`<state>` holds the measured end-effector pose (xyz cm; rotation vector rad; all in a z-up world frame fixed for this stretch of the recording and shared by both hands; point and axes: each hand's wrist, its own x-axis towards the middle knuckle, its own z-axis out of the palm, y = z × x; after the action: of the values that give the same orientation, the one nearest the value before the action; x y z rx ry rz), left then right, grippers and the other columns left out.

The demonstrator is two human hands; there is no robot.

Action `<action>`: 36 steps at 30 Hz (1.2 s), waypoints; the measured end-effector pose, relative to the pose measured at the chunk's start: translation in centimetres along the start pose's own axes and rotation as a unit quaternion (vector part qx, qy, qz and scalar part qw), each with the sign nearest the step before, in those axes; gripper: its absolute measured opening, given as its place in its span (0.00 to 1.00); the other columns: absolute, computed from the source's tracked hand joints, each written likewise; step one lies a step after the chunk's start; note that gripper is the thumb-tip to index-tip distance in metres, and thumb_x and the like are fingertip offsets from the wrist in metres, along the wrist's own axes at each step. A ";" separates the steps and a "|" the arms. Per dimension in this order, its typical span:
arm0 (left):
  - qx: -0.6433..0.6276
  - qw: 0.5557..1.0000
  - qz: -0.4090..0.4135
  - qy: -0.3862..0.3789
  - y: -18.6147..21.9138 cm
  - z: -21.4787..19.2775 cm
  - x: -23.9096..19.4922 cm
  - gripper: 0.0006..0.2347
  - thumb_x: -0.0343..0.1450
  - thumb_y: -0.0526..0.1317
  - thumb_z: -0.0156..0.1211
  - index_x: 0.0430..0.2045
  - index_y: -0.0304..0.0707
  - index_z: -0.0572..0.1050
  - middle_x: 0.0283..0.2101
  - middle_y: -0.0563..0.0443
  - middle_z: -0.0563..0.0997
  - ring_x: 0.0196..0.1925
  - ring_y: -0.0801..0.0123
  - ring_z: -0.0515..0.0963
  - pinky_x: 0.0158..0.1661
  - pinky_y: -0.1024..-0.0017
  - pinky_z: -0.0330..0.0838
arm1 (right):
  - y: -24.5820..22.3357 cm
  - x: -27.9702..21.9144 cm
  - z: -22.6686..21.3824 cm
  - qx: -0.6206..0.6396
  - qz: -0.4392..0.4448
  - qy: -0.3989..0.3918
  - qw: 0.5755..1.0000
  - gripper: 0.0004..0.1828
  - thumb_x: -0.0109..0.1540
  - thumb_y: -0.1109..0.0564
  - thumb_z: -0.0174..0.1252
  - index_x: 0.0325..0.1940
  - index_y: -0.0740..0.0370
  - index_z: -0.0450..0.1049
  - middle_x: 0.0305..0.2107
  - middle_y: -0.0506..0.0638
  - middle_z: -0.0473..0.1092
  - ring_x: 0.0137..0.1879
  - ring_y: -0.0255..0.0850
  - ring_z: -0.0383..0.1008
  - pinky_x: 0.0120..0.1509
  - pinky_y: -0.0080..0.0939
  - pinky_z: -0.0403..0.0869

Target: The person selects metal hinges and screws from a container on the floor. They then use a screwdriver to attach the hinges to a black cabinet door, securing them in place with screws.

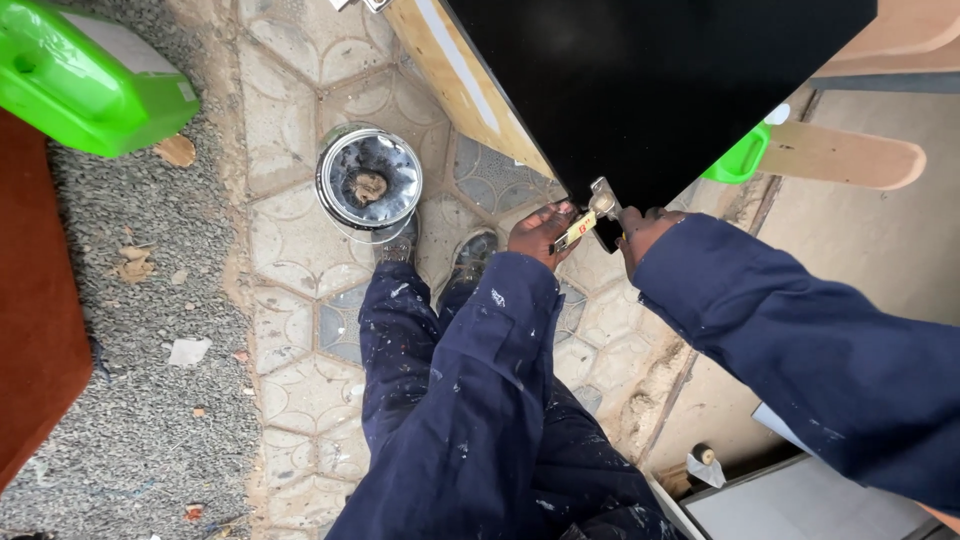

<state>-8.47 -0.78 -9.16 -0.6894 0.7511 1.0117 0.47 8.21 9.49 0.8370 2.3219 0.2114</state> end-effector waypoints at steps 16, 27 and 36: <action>0.088 0.995 0.037 -0.009 1.7 2.2 -1.9 0.17 0.63 0.40 0.82 0.39 0.34 0.81 0.39 0.38 0.85 0.42 0.52 0.86 0.45 0.54 0.83 | 1.1 -1.0 0.2 0.033 -0.018 0.022 0.999 0.12 0.61 0.45 0.60 0.39 0.53 0.71 0.26 0.55 0.73 0.26 0.49 0.77 0.28 0.46 0.72; 0.052 0.998 -0.027 -0.002 2.9 3.4 -2.9 0.14 0.61 0.39 0.82 0.31 0.34 0.79 0.33 0.34 0.84 0.37 0.45 0.87 0.40 0.52 0.84 | 0.8 -1.3 4.0 0.130 0.133 -0.129 0.974 0.29 0.60 0.32 0.57 0.57 0.49 0.76 0.39 0.54 0.79 0.42 0.50 0.83 0.44 0.51 0.80; 0.042 0.999 -0.020 -0.008 3.3 3.8 -3.7 0.14 0.62 0.39 0.81 0.30 0.33 0.78 0.32 0.34 0.84 0.36 0.47 0.87 0.40 0.52 0.84 | 1.5 0.1 0.9 0.250 0.217 -0.212 0.920 0.31 0.59 0.28 0.59 0.57 0.47 0.79 0.42 0.49 0.81 0.51 0.48 0.82 0.57 0.47 0.79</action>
<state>-11.88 1.67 -4.59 -0.6217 0.7587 0.9433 1.77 9.40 9.24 1.4842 1.7702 -0.3660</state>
